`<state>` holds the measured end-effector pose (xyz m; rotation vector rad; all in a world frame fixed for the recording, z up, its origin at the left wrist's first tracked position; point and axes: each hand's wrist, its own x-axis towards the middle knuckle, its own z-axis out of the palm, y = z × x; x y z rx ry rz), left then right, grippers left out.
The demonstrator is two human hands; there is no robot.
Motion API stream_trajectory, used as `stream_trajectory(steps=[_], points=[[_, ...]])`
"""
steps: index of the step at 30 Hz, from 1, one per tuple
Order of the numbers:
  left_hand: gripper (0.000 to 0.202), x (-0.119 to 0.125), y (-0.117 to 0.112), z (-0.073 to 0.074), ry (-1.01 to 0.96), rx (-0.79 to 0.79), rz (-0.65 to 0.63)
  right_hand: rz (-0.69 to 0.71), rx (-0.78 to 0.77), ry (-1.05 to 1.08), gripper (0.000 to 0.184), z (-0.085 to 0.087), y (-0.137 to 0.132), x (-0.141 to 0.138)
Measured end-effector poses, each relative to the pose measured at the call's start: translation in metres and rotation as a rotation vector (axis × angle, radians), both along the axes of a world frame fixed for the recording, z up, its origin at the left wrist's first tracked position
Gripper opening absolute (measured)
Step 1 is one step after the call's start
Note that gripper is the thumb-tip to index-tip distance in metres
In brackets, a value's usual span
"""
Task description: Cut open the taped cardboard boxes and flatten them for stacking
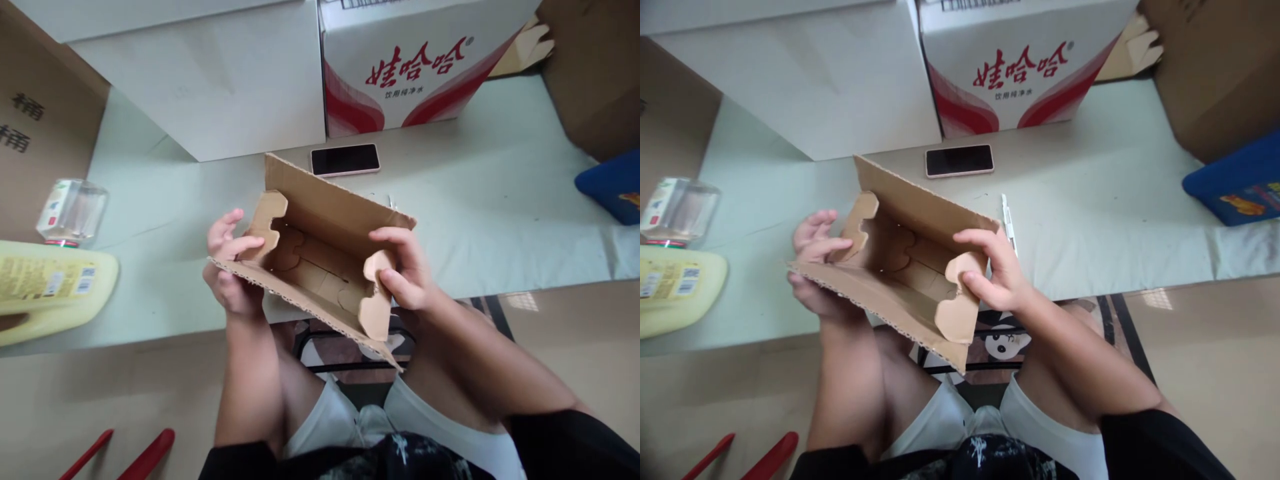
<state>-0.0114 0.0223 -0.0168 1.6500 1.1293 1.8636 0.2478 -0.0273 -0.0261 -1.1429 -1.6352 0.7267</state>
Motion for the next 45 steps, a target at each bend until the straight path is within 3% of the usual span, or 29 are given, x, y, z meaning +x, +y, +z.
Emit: stream_trajectory(steps=[5,12,21,25,31,38,43,45], points=[[0.057,-0.009,-0.001,-0.002,0.035,0.012,-0.064,-0.08,0.136,-0.047,0.037,0.008,0.005,-0.001],[0.05,-0.007,-0.001,-0.004,-0.078,0.026,-0.054,-0.156,0.094,0.049,0.042,0.007,0.005,-0.006],[0.049,-0.009,0.002,-0.005,-0.209,-0.067,0.14,-0.189,0.164,0.267,0.033,0.002,-0.002,-0.01],[0.043,-0.009,0.003,-0.007,-0.209,-0.081,0.13,-0.181,0.184,0.271,0.032,0.001,0.0,-0.011],[0.056,-0.005,0.003,0.0,-0.281,-0.13,0.052,-0.229,0.1,0.281,0.041,-0.002,0.001,-0.011],[0.059,-0.004,0.001,0.004,-0.339,-0.12,-0.059,-0.17,0.071,0.275,0.024,-0.006,-0.002,-0.01],[0.055,-0.001,0.001,0.002,-0.341,-0.119,-0.008,-0.08,-0.049,0.317,0.065,0.002,-0.005,-0.015],[0.049,-0.001,0.001,0.002,-0.327,-0.102,0.021,-0.074,-0.042,0.26,0.056,0.001,-0.005,-0.012]])
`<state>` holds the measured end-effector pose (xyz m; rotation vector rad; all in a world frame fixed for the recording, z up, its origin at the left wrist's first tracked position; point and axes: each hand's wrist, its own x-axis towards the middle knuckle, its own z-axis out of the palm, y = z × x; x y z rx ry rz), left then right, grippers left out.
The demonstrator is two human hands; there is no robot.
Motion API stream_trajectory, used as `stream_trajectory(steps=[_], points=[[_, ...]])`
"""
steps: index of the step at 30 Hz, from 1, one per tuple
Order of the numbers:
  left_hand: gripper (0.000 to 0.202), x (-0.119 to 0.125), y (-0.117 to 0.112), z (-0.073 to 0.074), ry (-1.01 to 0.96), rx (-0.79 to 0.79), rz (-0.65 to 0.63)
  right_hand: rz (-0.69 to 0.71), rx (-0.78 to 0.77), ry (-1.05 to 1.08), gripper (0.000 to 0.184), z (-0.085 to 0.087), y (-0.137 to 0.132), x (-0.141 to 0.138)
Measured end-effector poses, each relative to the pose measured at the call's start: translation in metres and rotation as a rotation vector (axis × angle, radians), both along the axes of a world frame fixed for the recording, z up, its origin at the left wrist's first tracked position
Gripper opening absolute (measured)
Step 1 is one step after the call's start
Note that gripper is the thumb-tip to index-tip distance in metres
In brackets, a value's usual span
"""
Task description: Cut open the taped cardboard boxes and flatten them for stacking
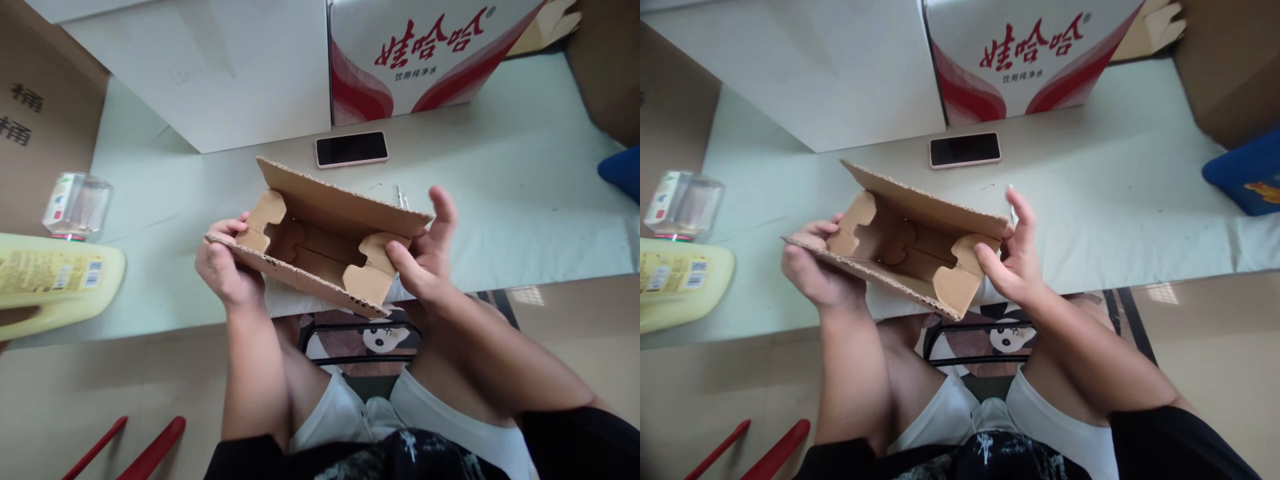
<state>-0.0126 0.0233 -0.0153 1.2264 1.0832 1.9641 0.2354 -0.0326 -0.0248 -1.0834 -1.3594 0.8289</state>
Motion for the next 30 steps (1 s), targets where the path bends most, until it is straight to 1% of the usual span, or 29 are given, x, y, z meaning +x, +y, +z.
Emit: stream_trajectory(steps=[2,3,5,6,8,11,13,15,17,19,24,30], points=[[0.043,-0.001,0.0,-0.001,0.024,0.0,0.017,0.054,0.058,-0.067,0.038,-0.003,0.0,0.004],[0.041,-0.001,0.0,-0.002,0.038,-0.006,0.023,0.104,0.094,-0.078,0.034,-0.005,0.0,0.006],[0.037,-0.003,0.001,-0.004,0.076,-0.016,0.031,0.213,0.143,-0.039,0.035,-0.009,0.0,0.008],[0.034,-0.004,0.001,-0.005,0.102,-0.019,0.035,0.242,0.15,-0.007,0.037,-0.01,0.0,0.008],[0.031,-0.007,0.002,-0.008,0.174,-0.023,0.04,0.242,0.144,0.035,0.034,-0.012,-0.001,0.006],[0.036,-0.013,0.001,-0.009,0.353,-0.05,0.03,0.188,0.119,0.02,0.023,-0.011,-0.002,0.001],[0.029,-0.017,-0.001,-0.007,0.492,-0.077,-0.013,0.185,0.11,0.006,0.02,-0.009,-0.002,-0.001],[0.023,-0.019,-0.002,-0.005,0.573,-0.086,-0.059,0.201,0.114,0.003,0.019,-0.007,-0.002,-0.001],[0.021,-0.02,-0.003,-0.003,0.573,-0.087,-0.077,0.213,0.119,-0.002,0.019,-0.005,-0.001,-0.001],[0.021,-0.02,-0.003,-0.003,0.526,-0.094,-0.08,0.217,0.117,-0.013,0.018,-0.003,-0.001,0.001],[0.028,-0.017,-0.002,-0.007,0.415,-0.115,-0.098,0.205,0.111,-0.031,0.018,-0.001,0.0,0.003],[0.029,-0.019,-0.002,-0.008,0.393,-0.101,-0.109,0.205,0.118,-0.054,0.02,-0.001,0.004,0.007]])
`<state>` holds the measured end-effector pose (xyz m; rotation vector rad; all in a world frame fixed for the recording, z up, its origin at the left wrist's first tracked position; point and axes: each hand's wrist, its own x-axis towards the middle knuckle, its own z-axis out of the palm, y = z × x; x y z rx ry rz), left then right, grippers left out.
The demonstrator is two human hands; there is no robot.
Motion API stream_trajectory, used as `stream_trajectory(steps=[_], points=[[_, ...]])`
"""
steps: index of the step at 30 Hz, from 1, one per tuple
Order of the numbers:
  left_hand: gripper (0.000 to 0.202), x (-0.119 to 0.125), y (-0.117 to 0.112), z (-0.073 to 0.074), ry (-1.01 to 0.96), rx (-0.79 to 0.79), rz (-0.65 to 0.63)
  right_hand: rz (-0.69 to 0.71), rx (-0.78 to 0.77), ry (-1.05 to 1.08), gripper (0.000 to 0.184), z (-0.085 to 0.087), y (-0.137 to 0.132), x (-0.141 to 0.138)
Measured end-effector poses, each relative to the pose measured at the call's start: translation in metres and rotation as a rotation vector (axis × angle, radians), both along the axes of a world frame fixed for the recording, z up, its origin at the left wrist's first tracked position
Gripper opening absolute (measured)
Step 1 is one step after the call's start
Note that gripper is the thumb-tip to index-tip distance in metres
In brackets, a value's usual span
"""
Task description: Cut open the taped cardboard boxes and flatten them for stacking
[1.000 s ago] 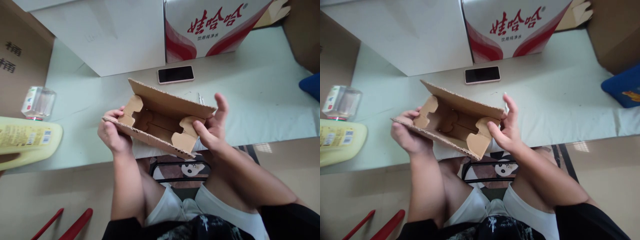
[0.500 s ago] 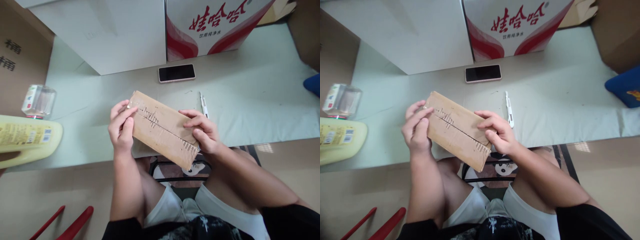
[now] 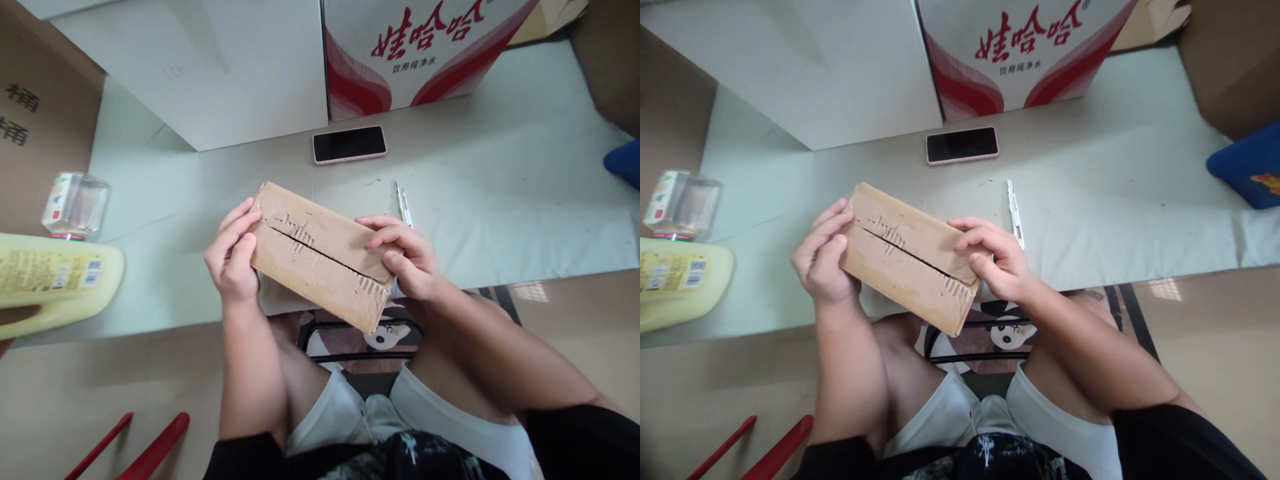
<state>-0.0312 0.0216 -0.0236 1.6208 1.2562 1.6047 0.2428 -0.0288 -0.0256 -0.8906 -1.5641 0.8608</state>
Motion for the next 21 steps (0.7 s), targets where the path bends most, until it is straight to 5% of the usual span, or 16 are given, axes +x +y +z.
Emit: stream_trajectory(steps=[21], points=[[0.028,0.003,0.003,0.0005,0.112,0.027,0.122,0.152,-0.186,0.188,0.031,-0.0061,0.0029,0.0009]])
